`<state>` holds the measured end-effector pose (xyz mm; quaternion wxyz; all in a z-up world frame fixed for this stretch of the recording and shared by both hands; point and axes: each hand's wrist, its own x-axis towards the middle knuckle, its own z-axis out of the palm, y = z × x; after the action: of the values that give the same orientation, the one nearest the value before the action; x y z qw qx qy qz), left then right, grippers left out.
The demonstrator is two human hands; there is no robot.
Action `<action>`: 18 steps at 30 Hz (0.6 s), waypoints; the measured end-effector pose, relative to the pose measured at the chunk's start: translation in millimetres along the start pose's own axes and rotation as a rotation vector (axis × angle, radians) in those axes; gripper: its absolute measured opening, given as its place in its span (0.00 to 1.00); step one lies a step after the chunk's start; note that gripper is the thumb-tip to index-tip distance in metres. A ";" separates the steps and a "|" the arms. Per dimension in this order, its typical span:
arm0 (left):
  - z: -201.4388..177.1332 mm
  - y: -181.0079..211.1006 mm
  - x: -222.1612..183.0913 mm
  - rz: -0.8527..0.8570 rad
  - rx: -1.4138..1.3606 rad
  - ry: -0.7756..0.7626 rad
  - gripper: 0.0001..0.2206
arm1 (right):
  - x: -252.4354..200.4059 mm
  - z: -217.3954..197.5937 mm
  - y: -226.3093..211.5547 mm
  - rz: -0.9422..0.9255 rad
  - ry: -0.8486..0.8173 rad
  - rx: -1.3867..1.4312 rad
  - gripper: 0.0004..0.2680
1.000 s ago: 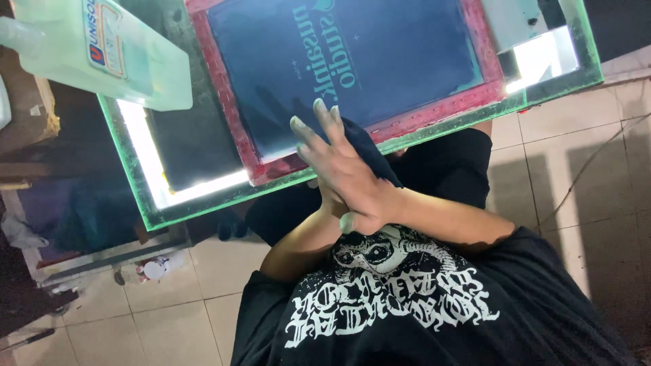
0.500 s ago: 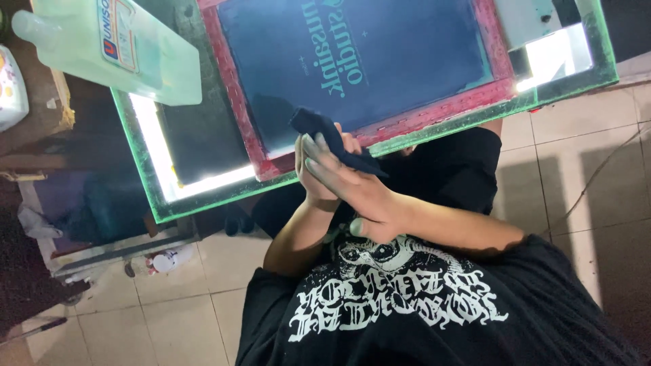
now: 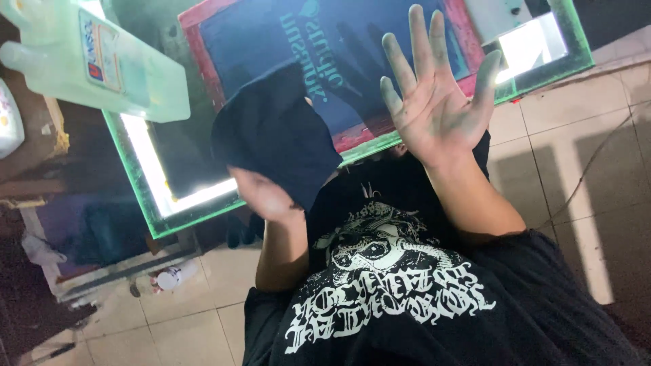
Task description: Cleaning a screen printing frame by wiping it thoroughly with a cloth.
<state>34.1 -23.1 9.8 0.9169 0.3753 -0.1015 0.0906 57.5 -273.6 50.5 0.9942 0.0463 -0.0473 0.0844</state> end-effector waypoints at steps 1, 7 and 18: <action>-0.7 0.5 -0.5 0.022 0.073 -0.023 0.19 | 0.8 0.3 -2.4 0.004 -0.025 -0.018 0.29; 15.8 -12.3 -34.0 0.127 0.372 -0.101 0.17 | 4.2 -11.7 -3.7 -0.027 -0.054 -0.162 0.28; 75.7 -102.4 -67.8 0.378 0.689 -0.173 0.21 | 1.7 -6.1 51.5 -0.208 -0.346 -0.925 0.30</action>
<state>-15.3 -154.6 -23.2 0.6927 0.6416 -0.2094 0.2544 50.9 -222.1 49.0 0.8915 -0.3812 -0.2388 -0.0540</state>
